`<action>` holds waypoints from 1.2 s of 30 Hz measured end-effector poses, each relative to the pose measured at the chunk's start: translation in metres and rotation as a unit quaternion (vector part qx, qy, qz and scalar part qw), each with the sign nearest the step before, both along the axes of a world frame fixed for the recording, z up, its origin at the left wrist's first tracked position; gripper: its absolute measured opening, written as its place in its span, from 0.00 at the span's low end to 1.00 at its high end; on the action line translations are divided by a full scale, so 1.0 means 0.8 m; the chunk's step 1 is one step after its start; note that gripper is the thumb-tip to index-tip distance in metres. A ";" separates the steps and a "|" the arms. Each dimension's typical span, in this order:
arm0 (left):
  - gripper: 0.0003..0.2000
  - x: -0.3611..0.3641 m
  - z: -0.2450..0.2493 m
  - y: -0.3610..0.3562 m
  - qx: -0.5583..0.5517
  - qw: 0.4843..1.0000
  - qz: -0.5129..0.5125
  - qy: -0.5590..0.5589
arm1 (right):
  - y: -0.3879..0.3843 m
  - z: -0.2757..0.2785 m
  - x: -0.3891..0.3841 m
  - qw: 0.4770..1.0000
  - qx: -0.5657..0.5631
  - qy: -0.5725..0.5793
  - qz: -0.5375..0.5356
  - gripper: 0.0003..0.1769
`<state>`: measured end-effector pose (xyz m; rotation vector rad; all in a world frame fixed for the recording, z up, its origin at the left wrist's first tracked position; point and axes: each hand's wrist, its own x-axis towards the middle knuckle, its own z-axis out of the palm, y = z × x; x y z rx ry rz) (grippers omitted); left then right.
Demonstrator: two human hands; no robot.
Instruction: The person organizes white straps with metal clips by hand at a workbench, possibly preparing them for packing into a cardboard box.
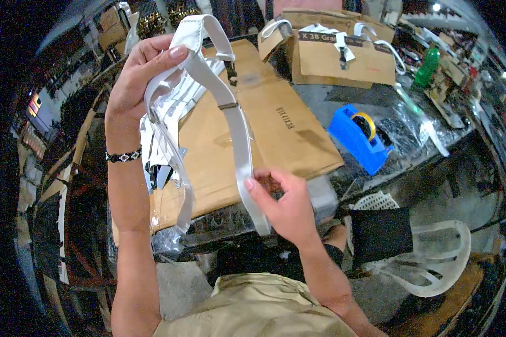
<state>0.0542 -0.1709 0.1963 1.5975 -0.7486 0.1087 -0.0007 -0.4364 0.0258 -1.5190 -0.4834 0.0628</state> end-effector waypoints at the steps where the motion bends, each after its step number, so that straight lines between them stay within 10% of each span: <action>1: 0.13 0.001 0.001 0.001 -0.003 1.000 -0.016 0.002 | 0.002 0.002 0.007 1.000 0.003 0.003 0.005 0.10; 36: 0.17 -0.007 -0.033 -0.049 0.178 0.978 0.067 0.089 | 0.017 0.094 0.065 0.997 0.046 -0.055 0.021 0.11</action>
